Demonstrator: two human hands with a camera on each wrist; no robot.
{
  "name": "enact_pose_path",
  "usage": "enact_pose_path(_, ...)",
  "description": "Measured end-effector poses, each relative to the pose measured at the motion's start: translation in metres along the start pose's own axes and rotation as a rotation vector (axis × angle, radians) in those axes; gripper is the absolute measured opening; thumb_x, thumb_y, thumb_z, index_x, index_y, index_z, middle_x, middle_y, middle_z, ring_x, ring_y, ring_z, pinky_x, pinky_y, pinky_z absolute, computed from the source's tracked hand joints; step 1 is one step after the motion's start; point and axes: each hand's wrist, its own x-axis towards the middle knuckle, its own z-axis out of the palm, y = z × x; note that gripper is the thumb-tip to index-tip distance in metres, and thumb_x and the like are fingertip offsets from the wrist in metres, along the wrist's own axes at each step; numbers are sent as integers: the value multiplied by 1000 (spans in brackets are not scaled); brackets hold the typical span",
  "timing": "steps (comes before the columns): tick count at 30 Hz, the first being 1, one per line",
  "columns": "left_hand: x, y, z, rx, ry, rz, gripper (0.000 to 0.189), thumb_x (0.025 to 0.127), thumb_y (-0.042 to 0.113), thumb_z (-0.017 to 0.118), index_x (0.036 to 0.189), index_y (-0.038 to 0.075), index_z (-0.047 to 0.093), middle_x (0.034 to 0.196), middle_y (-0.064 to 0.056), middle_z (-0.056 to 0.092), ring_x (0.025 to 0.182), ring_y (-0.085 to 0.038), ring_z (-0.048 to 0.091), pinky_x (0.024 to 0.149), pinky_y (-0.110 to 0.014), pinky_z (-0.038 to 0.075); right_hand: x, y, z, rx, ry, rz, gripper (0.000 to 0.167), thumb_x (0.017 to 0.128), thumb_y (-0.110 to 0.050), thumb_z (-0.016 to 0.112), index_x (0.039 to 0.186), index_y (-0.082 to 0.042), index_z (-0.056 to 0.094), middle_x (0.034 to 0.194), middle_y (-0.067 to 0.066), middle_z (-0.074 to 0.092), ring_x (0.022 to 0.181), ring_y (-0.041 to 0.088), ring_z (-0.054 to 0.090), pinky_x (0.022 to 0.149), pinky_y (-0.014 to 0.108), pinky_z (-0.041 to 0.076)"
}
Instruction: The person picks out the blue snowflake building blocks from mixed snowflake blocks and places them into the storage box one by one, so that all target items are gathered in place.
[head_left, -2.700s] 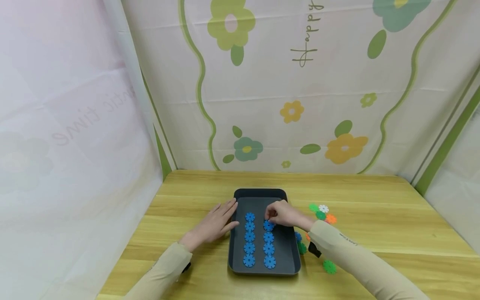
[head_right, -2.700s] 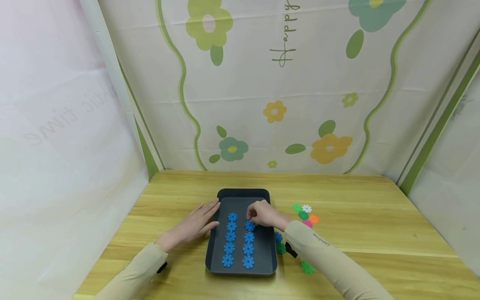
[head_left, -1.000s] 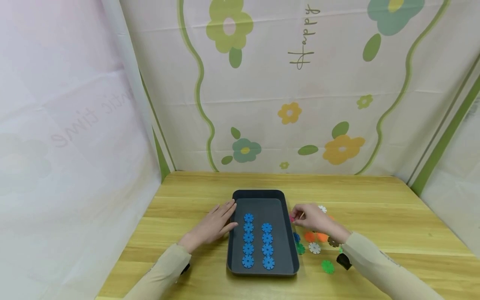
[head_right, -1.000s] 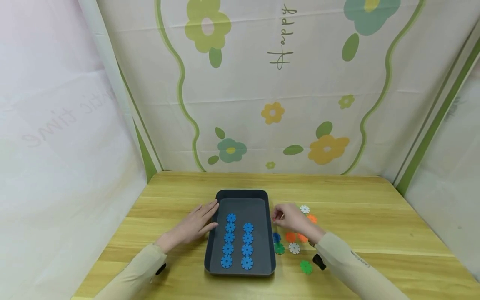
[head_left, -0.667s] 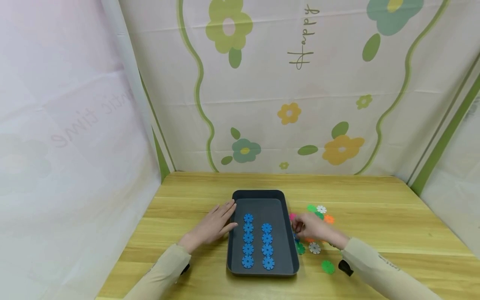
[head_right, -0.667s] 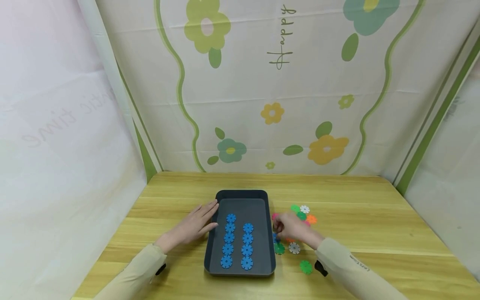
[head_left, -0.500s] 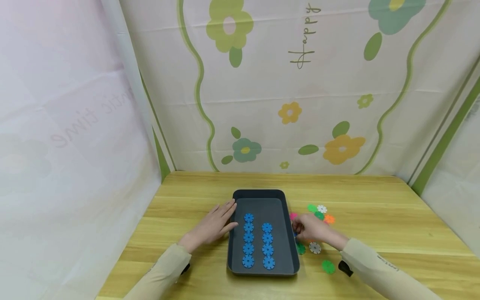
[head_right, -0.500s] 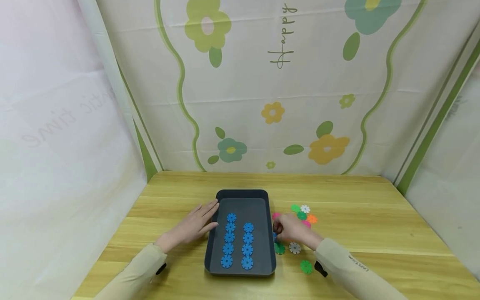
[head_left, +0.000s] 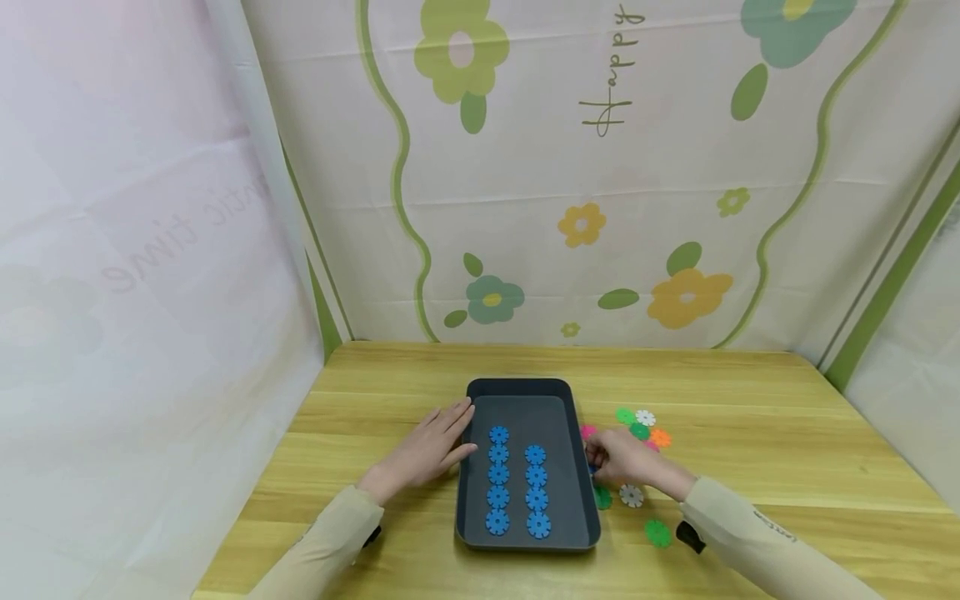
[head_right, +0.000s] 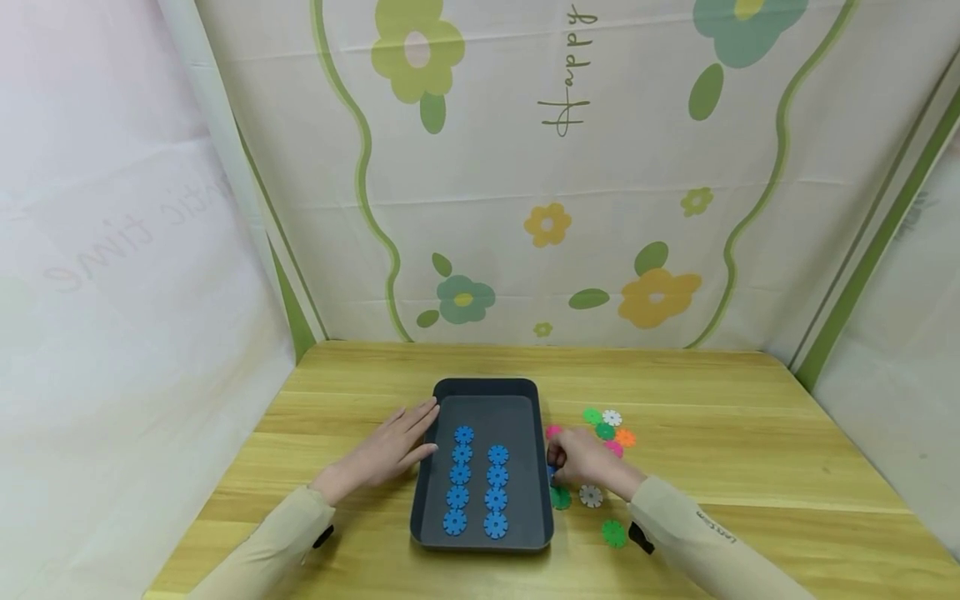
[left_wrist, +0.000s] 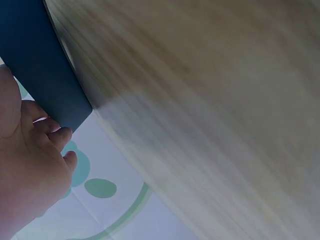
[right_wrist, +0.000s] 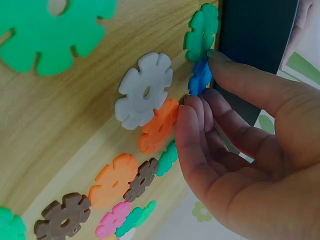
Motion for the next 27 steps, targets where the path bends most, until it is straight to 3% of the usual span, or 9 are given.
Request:
enact_pose_path(12,1,1,-1,6,-4,-1,71,105,52,38,159,9,23,167,-8,20,154,-24,24,126,-49,22,-3,3,-2,22,-25,22,28,70,1,83,81,-8,60,76,0,59,66,5,47,57,19,43)
enact_pose_path(19,-1,1,-1,1,4,3,70,105,51,38,158,8,24,167,-9,21,154,-25,25,125,-50,23,-9,3,-12,111,-24,-10,11,84,6,68,86,-4,64,80,4,63,69,4,51,60,20,46)
enact_pose_path(27,-1,2,-1,-1,4,1,70,105,51,38,158,8,24,167,-9,20,154,-25,25,125,-50,23,-6,2,-30,80,30,-27,10,91,3,62,86,-6,64,81,2,64,69,3,52,59,20,47)
